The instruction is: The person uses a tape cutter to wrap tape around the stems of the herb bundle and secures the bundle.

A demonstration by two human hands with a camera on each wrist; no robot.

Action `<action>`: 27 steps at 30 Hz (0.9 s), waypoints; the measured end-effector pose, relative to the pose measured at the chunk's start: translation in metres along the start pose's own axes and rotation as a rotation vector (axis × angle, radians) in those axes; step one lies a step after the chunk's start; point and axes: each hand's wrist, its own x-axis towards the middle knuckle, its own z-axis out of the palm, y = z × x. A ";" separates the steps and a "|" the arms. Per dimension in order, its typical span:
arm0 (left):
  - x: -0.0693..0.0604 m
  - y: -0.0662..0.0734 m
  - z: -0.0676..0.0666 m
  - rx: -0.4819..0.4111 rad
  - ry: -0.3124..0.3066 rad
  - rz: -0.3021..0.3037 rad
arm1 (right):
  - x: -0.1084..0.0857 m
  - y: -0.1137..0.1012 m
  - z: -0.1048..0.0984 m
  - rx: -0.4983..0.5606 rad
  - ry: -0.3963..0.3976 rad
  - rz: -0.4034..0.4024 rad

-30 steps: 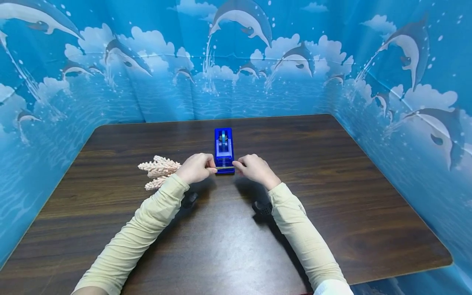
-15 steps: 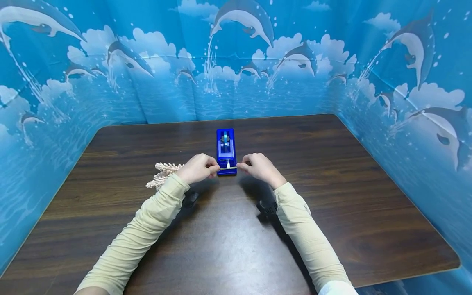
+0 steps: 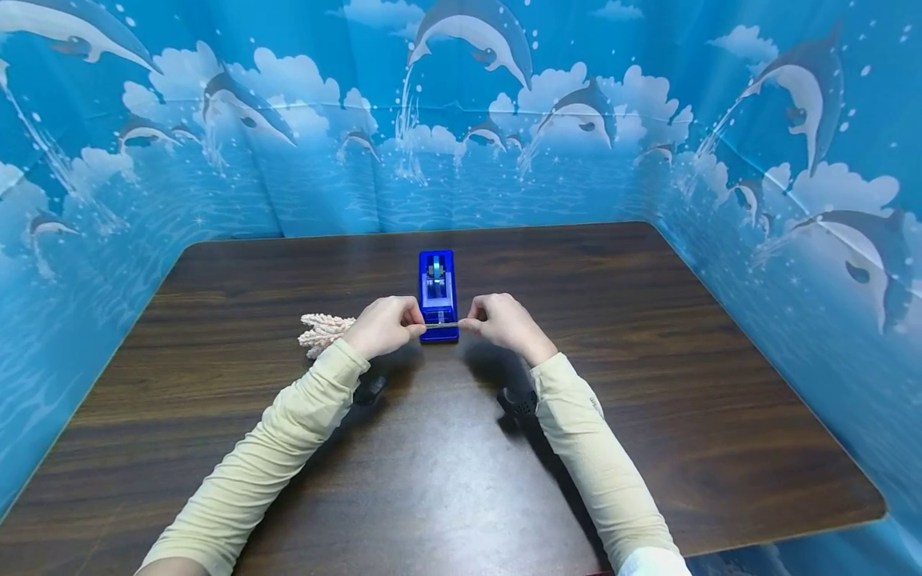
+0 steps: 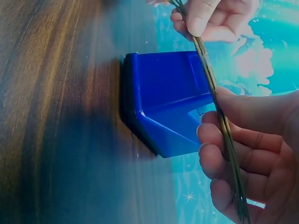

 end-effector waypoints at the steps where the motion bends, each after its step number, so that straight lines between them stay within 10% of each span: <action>1: 0.000 0.000 0.000 -0.002 -0.001 -0.005 | 0.000 0.000 0.000 -0.002 0.001 -0.001; 20: 0.000 -0.003 -0.004 -0.041 0.000 0.028 | 0.001 0.001 -0.001 -0.044 -0.090 -0.085; 27: 0.001 -0.005 -0.007 -0.057 -0.125 -0.030 | 0.001 -0.001 -0.003 -0.043 -0.054 -0.054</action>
